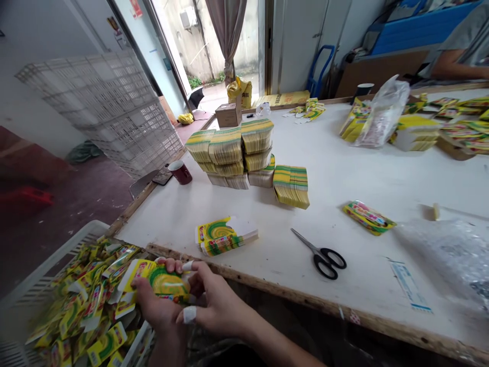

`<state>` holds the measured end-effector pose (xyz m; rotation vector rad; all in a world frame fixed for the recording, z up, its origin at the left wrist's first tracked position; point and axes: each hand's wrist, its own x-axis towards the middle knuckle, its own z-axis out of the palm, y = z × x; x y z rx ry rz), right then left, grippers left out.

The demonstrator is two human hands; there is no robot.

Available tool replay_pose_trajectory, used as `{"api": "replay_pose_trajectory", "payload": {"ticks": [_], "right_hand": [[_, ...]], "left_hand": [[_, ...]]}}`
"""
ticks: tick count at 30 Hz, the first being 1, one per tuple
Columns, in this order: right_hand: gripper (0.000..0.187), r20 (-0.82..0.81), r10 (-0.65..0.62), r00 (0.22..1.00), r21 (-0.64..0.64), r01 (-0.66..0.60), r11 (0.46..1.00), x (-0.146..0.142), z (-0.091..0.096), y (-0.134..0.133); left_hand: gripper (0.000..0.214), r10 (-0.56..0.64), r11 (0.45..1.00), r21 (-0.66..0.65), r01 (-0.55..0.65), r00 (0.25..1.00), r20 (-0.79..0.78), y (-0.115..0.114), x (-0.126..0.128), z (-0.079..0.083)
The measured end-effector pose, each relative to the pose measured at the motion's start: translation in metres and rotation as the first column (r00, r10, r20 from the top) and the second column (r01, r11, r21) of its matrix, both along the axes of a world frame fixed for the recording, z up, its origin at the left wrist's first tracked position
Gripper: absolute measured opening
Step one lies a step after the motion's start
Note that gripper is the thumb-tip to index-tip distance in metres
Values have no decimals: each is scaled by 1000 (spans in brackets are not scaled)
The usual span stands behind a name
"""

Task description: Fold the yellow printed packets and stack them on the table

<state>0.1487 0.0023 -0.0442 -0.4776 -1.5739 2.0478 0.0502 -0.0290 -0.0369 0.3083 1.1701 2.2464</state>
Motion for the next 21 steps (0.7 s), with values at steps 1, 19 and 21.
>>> {"api": "replay_pose_trajectory", "payload": {"ticks": [1,19,21], "right_hand": [[57,32,-27,999,25,26,999,0,0,0],[22,75,-389,918,937,69,343,41,9,44],[19,65,-308,949,942,44,333,37,10,39]], "left_hand": [[50,-20,999,-29,20,1000,-21,0,-1,-2],[91,-424,876,-474,93,618,-662,-33,-53,6],[83,-639,727,-676,116,474,-606,-30,-48,11]]}}
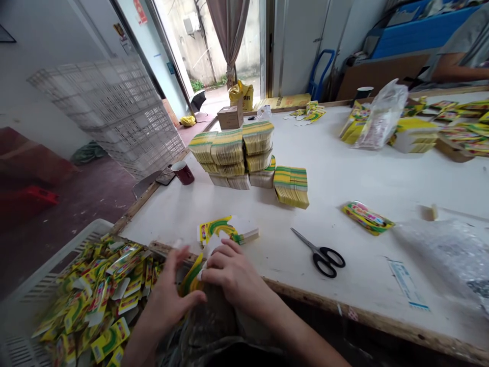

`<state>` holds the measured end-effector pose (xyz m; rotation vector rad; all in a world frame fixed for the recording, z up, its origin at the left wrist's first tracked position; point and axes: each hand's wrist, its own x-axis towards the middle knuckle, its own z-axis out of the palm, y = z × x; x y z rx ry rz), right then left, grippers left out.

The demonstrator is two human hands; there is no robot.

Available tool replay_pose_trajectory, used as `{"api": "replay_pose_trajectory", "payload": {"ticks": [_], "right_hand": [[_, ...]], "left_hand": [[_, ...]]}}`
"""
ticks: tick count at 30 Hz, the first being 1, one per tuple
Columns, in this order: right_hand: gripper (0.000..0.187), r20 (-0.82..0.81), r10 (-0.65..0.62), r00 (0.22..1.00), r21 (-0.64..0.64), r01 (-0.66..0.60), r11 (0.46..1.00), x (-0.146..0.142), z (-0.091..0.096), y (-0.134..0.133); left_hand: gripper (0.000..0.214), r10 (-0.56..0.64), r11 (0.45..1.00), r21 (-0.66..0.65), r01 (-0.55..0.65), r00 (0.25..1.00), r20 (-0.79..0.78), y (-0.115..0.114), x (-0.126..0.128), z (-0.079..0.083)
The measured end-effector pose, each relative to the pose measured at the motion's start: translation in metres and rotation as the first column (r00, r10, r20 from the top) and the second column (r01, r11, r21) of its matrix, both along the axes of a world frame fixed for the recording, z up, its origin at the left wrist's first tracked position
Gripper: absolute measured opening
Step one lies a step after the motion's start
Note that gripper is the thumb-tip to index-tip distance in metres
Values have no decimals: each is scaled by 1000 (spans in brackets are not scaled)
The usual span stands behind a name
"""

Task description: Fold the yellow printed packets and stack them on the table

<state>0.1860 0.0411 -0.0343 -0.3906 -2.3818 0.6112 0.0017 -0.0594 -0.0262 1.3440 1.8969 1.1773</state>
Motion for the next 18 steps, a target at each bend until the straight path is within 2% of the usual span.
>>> {"api": "replay_pose_trajectory", "payload": {"ticks": [2,4,5,6,8,10,11,12,13,14,16,18], "right_hand": [[26,-89,-62,994,-77,55,995,-4,-3,-6],[48,-189,-235,953,-289,175,941,-7,-8,-10],[57,-211,-298,931,-433,184,882,-8,-11,-11],[62,-214,-316,924,-575,142,805,-9,-14,-11],[54,-217,-242,946,-791,-25,612,-11,-18,-11],[43,-251,-138,958,-893,-174,415,-14,-21,-10],[40,-268,-104,958,-912,-217,348,-15,-21,-9],[38,-283,-90,955,-919,-243,312,-17,-22,-8],[38,-294,-90,952,-916,-253,313,-18,-22,-7],[38,-298,-99,950,-906,-249,342,-19,-22,-7],[37,-300,-100,949,-870,-229,437,-20,-22,-8],[37,-292,-55,955,-809,-216,547,-18,-21,-12]], "left_hand": [[59,-87,986,-147,78,995,-54,5,11,0],[49,-109,983,-154,95,990,-87,8,24,-6],[52,-102,988,-128,89,990,-102,9,30,-11],[59,-108,990,-102,97,989,-105,8,35,-16],[72,-142,989,-51,138,987,-82,6,43,-28],[77,-148,989,14,150,985,-86,3,47,-37],[75,-141,988,50,147,984,-113,3,48,-39],[70,-123,987,88,138,980,-153,3,48,-39],[64,-105,984,119,130,975,-198,3,47,-38],[58,-94,982,137,129,967,-238,3,47,-36],[49,-89,985,121,125,960,-264,5,45,-32],[52,-94,991,73,113,970,-224,8,44,-33]]}}
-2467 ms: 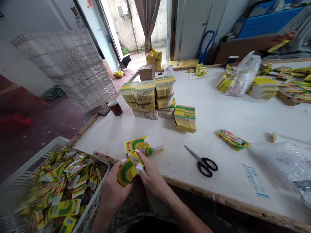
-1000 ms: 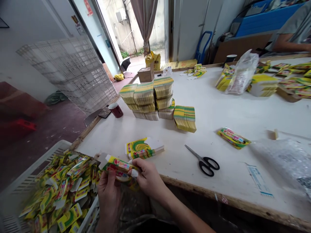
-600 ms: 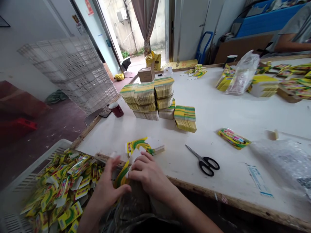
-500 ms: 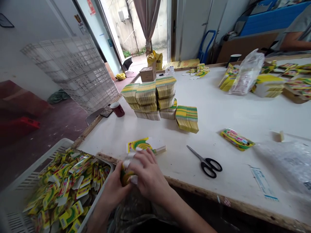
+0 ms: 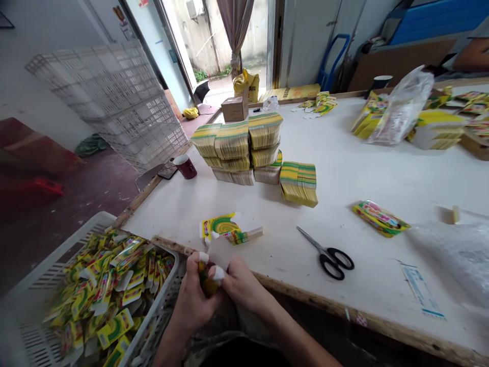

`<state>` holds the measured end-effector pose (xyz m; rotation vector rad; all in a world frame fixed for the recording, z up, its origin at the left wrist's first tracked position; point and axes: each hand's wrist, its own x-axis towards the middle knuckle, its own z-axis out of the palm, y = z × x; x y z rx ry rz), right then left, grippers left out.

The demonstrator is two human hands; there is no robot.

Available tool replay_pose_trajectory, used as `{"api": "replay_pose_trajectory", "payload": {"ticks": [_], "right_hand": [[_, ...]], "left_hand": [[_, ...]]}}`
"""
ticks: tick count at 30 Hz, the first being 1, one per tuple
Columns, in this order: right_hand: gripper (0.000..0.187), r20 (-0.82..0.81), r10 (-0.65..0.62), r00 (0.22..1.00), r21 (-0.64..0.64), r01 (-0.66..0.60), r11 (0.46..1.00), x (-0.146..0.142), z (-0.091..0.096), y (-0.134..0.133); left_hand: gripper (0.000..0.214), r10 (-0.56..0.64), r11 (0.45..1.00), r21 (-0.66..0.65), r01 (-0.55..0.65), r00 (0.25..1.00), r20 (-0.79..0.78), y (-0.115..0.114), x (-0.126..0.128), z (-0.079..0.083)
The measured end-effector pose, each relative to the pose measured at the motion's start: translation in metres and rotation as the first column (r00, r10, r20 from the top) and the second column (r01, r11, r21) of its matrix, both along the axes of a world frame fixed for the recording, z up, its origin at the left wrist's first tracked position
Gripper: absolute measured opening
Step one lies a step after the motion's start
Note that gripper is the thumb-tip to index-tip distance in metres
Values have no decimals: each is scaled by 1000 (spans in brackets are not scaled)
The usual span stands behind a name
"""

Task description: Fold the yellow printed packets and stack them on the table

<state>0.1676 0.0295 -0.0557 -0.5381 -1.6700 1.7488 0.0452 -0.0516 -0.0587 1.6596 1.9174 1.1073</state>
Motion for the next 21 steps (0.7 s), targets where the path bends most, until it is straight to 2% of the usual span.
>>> {"api": "replay_pose_trajectory", "payload": {"ticks": [2,4,6,8,11,13,16,19,21], "right_hand": [[44,26,23,999,174,-27,984,2,1,-4],[49,29,-31,999,309,20,951,3,-1,-4],[48,16,-144,989,355,129,926,4,-4,-2],[48,58,-194,979,399,156,903,6,-9,1],[56,259,-68,963,497,-73,865,10,-14,5],[53,358,-25,934,521,-177,835,14,-14,7],[37,371,-18,928,553,-206,807,22,-4,14],[33,375,38,926,545,-254,799,30,11,22],[33,377,62,924,528,-269,805,31,16,23]], "left_hand": [[61,32,999,16,-32,999,3,2,0,-5],[69,109,990,93,-102,991,-72,4,1,-13],[66,198,977,111,-182,966,-164,3,0,-18],[60,233,973,51,-227,952,-197,1,-3,-19],[55,229,972,6,-233,947,-226,-4,-13,-12],[53,203,977,-8,-212,943,-265,-6,-19,-4],[50,122,989,-46,-142,950,-288,-5,-24,9],[50,56,996,-48,-76,945,-323,-3,-24,17],[49,53,998,-20,-64,929,-366,-2,-22,19]]}}
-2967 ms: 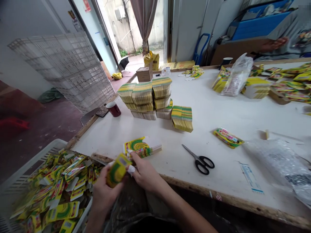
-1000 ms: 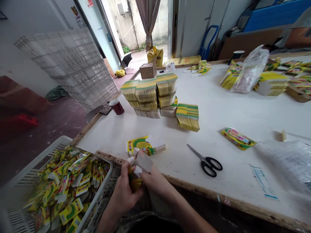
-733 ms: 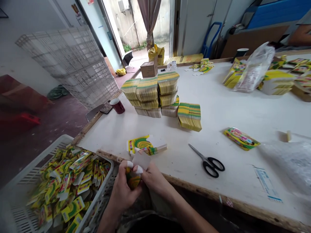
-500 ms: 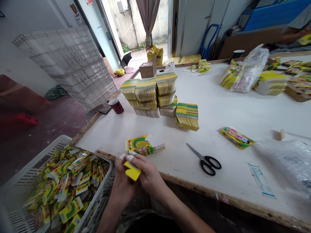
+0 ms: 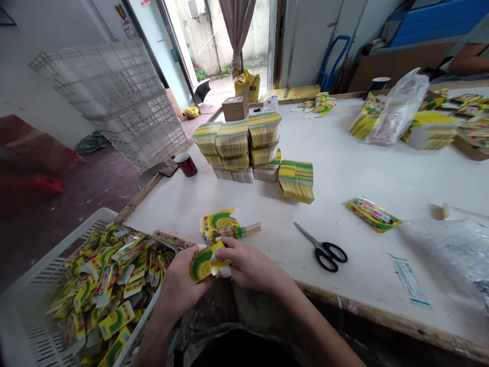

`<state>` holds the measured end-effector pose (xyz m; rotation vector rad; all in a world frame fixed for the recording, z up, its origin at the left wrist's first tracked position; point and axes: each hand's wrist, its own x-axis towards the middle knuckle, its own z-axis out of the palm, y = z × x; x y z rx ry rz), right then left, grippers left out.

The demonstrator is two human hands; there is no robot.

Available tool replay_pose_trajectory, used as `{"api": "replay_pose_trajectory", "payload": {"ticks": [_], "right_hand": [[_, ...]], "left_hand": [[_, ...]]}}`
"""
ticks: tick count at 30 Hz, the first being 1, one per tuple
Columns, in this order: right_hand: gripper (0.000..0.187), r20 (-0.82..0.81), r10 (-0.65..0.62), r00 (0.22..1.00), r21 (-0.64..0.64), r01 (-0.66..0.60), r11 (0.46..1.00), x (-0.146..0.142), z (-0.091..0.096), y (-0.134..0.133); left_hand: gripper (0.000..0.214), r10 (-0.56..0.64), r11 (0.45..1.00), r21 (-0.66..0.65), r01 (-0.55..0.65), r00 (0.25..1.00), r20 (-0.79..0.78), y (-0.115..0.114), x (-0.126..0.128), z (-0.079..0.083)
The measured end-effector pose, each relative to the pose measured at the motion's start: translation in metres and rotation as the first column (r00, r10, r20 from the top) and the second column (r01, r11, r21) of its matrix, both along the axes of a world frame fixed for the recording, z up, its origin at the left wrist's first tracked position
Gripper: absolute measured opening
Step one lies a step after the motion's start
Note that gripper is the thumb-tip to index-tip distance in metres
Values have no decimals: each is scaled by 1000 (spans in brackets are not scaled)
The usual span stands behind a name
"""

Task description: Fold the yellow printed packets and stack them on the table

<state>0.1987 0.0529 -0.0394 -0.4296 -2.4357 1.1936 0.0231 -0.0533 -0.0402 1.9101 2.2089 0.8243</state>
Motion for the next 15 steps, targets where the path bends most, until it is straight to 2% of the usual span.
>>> {"api": "replay_pose_trajectory", "payload": {"ticks": [6,9,12,15], "right_hand": [[27,-94,-82,992,-47,77,996,-10,-9,-8],[18,-56,12,998,-83,-17,996,-7,-9,-3],[23,-8,68,998,-73,-69,995,-4,-8,3],[29,-41,-12,999,-41,10,999,-7,-13,-1]], "left_hand": [[49,46,998,48,-44,998,-46,0,-2,-3],[48,-3,1000,1,3,1000,-25,-2,-5,-2],[48,-15,1000,-17,14,999,-29,-2,-4,-3],[49,50,999,21,-49,998,-45,-1,-1,-6]]}}
